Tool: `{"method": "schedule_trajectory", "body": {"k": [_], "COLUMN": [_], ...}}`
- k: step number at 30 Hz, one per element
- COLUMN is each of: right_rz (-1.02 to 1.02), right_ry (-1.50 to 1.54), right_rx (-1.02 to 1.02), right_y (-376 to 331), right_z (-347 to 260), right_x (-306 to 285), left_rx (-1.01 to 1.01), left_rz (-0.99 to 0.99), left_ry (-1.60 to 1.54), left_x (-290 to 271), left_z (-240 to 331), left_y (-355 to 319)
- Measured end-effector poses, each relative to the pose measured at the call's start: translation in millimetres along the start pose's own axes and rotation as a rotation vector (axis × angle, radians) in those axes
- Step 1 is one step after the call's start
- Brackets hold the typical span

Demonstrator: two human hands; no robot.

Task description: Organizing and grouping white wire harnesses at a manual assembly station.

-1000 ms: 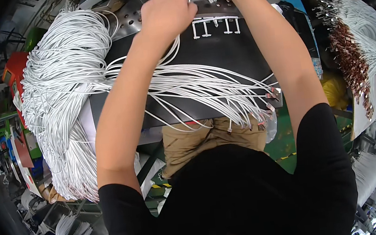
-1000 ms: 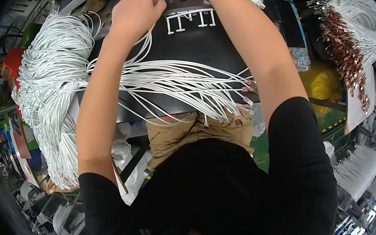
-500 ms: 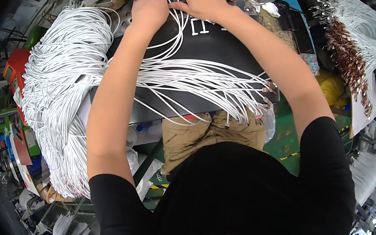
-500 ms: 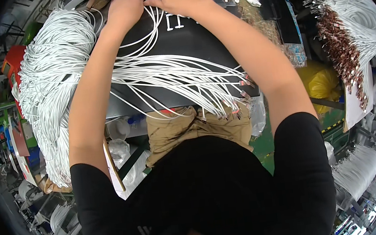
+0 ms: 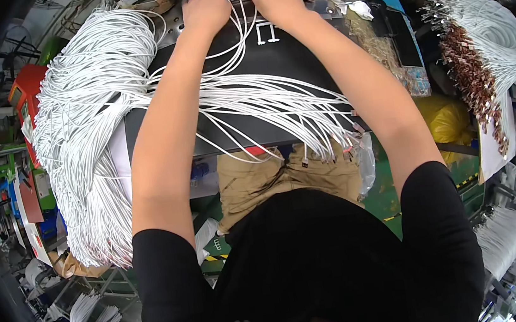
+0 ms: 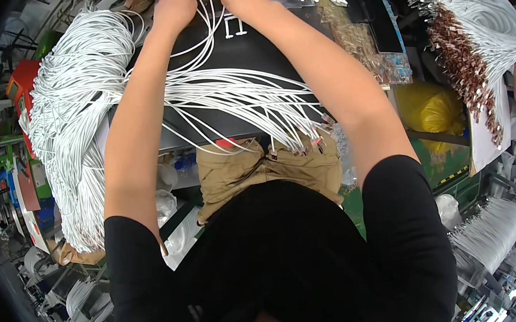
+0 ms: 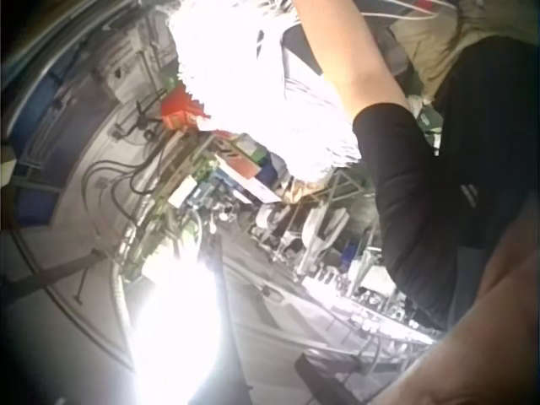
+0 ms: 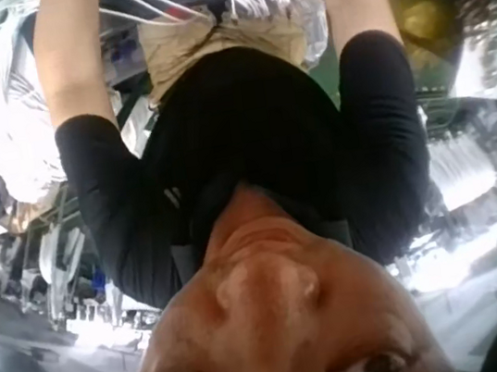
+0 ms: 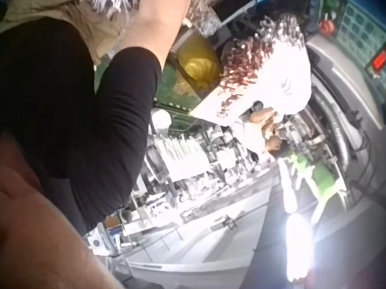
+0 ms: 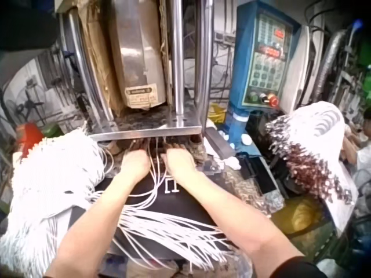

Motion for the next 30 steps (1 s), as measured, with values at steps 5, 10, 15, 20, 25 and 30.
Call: {"method": "schedule_trajectory", "body": {"k": [5, 10, 15, 20, 25, 30], "right_rz": [0.049, 0.503, -0.213, -0.412, -0.240, -0.394], "right_ry": [0.508, 0.271, 0.069, 0.724, -0.362, -0.438], "right_rx": [0.312, 0.736, 0.189, 0.877, -0.389, -0.341], "right_y": [-117, -351, -440, -498, -478, -542], "right_z": [57, 140, 20, 64, 75, 135], "right_x": [-113, -166, -75, -33, -68, -36], "left_rx": [-0.159, -0.868, -1.317, -1.095, -1.213, -1.188], "left_rz": [-0.531, -0.922, 0.112, -0.253, -0.142, -0.093], "left_ry": [-0.920, -1.816, -1.539, -0.851, -1.331, -1.349], "left_x": [-111, -76, -73, -85, -38, -41], "left_z": [46, 22, -42, -73, -62, -60], "left_y": [-150, -375, -407, -392, -404, -401]}}
Point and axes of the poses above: each hand's wrist, its own y-axis towards the middle knuckle, its own x-axis out of the palm, z = x × y, the point moved 6 cm from there along y, towards the middle knuckle, and after that the axes turned 2 degrees about -y, right-handed, at the moved point
